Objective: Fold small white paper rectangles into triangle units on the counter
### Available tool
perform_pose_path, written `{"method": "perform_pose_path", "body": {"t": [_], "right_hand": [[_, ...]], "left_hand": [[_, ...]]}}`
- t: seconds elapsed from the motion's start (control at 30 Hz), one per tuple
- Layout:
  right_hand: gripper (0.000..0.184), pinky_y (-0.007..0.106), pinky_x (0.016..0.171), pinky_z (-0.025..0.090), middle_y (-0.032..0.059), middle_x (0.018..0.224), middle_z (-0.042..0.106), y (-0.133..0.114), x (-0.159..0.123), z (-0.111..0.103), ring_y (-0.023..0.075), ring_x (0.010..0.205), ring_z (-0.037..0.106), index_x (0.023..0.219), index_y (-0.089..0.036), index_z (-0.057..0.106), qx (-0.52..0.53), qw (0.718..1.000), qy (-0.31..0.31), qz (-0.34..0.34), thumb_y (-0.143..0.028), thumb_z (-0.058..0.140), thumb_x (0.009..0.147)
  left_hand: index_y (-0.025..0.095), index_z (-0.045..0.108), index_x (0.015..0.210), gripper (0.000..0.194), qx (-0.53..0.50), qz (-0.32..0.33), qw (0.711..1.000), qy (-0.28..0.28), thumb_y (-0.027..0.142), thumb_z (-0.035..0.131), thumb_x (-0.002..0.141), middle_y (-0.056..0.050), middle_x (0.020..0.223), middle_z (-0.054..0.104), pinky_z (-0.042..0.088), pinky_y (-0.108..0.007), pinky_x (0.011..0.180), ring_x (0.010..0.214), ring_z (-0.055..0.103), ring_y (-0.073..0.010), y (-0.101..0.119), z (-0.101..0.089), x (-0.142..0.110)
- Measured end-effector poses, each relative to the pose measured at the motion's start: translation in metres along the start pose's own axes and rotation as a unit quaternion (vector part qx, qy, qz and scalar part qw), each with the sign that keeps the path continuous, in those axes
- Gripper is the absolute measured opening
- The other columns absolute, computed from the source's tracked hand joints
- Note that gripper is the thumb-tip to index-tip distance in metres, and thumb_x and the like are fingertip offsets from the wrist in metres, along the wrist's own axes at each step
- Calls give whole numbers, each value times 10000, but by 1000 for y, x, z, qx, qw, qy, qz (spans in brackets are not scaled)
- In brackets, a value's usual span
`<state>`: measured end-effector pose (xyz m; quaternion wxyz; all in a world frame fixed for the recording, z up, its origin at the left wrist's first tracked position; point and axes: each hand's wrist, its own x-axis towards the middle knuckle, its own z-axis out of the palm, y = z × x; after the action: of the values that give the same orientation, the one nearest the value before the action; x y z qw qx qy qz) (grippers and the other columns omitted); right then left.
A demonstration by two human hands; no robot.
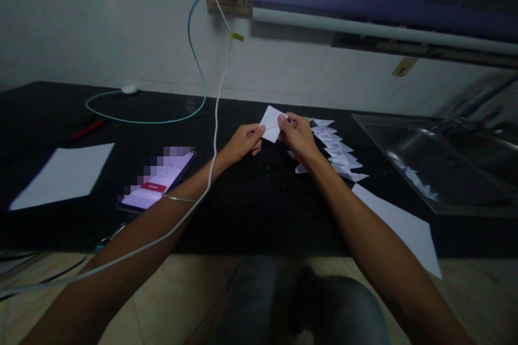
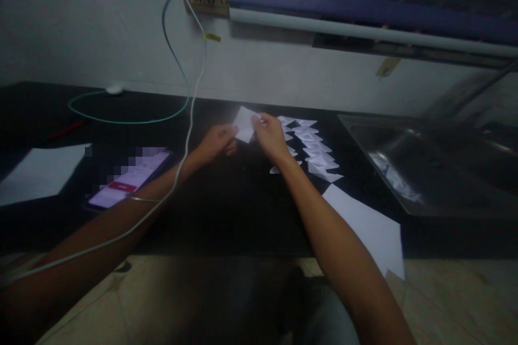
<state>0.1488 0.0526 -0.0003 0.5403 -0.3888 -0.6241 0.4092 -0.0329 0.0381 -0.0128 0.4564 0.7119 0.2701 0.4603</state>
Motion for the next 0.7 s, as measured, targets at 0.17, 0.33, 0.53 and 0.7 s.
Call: {"method": "perform_pose_path", "body": {"t": [0.17, 0.33, 0.53, 0.7], "right_hand": [[501, 284, 594, 560, -10, 643, 575, -12, -1, -3, 127, 596, 582, 750, -233, 596, 9, 1000, 20, 5, -717, 720, 791], [484, 260, 515, 458, -23, 608, 551, -16, -5, -1, 119, 566, 532, 700, -232, 564, -18, 999, -1, -26, -666, 765, 772], [452, 267, 494, 358, -23, 566, 539, -13, -6, -3, 112, 542, 474, 615, -232, 502, -66, 996, 3, -59, -538, 784, 792], [382, 292, 534, 426, 9, 622, 618, -13, -7, -4, 137, 576, 542, 675, -211, 615, -47, 998, -24, -38, -528, 804, 775]], "left_hand": [[211, 511, 747, 522, -24, -8, 999, 27, 696, 616, 906, 81, 498, 419, 366, -203, 451, 417, 443, -58, -4, -3, 2], [204, 536, 745, 523, -29, -16, 999, 28, 697, 655, 877, 87, 507, 394, 366, -204, 435, 410, 416, -55, 2, -1, 1], [187, 547, 726, 537, 13, 14, 999, 26, 688, 624, 904, 71, 500, 441, 322, -190, 413, 406, 422, -50, -1, 0, 1], [161, 614, 848, 471, -20, 2, 1000, 21, 626, 671, 907, 84, 514, 446, 345, -180, 422, 417, 413, -50, 0, 3, -1]]}}
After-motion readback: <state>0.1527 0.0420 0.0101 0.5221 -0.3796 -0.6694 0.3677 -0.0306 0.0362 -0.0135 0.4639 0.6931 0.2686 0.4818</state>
